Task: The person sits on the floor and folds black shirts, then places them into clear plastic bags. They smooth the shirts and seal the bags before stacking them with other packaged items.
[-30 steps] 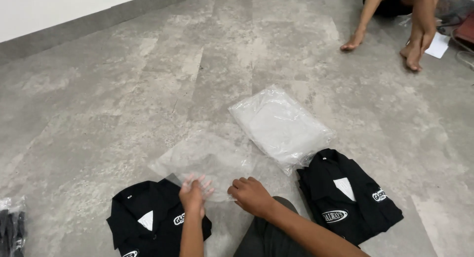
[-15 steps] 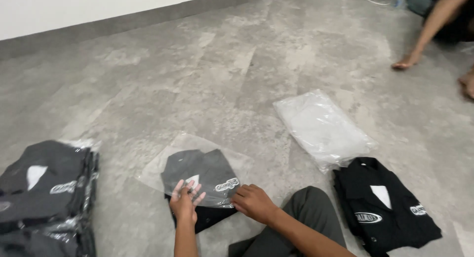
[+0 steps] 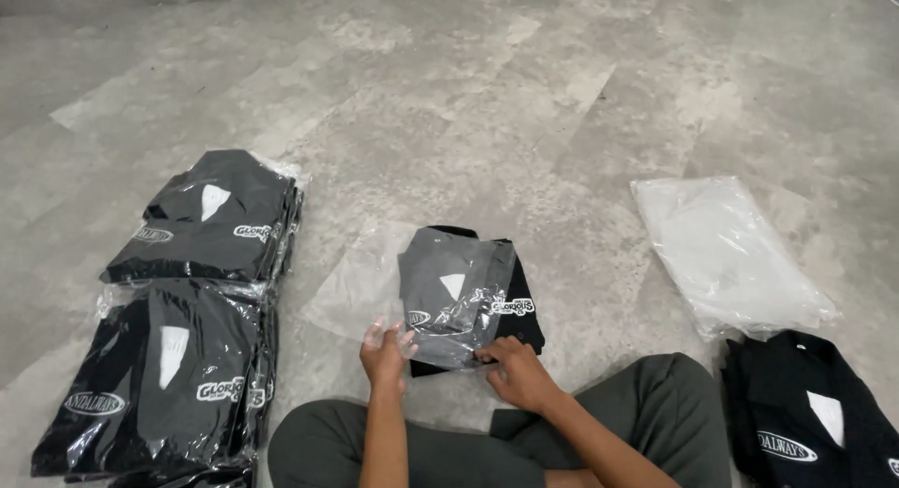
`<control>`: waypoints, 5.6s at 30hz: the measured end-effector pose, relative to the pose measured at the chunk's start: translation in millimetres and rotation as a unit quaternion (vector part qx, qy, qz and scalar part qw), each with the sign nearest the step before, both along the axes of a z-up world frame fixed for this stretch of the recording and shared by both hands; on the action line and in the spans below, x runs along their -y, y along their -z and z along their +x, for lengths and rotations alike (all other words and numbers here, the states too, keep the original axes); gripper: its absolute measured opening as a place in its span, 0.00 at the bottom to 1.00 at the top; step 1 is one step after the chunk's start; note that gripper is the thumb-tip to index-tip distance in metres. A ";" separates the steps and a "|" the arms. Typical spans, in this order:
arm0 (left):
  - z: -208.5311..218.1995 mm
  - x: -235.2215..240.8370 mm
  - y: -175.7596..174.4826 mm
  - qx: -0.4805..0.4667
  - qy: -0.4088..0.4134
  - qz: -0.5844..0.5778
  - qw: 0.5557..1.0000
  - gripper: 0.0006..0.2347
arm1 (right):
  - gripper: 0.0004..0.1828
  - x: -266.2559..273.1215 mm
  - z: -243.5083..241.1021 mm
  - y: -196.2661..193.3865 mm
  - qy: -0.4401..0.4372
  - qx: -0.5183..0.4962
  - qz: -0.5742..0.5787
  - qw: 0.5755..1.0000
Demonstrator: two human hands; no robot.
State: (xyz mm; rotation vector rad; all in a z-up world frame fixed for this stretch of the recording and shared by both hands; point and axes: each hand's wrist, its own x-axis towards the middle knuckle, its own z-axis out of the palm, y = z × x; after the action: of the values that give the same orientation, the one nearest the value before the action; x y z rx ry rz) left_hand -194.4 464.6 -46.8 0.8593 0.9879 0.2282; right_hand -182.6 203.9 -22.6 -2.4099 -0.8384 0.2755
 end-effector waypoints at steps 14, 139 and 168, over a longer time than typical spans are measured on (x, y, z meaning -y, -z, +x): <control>-19.6 14.9 -10.0 -0.184 -0.016 0.376 0.908 0.47 | 0.23 -48.4 45.9 42.8 0.213 -0.244 0.129 0.937; 21.1 47.2 36.8 -0.234 0.341 0.669 0.618 0.26 | 0.22 66.5 159.4 -65.0 0.013 -0.184 -0.214 0.959; 33.5 44.1 14.4 0.026 0.323 0.605 0.727 0.20 | 0.79 99.6 202.8 -54.0 0.107 -0.283 -0.258 0.918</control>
State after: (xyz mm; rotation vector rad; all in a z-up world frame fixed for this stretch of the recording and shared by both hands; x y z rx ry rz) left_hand -160.9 420.6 -61.2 2.3316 0.3070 0.2824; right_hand 20.2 104.3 31.4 -2.6293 -0.2441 1.1623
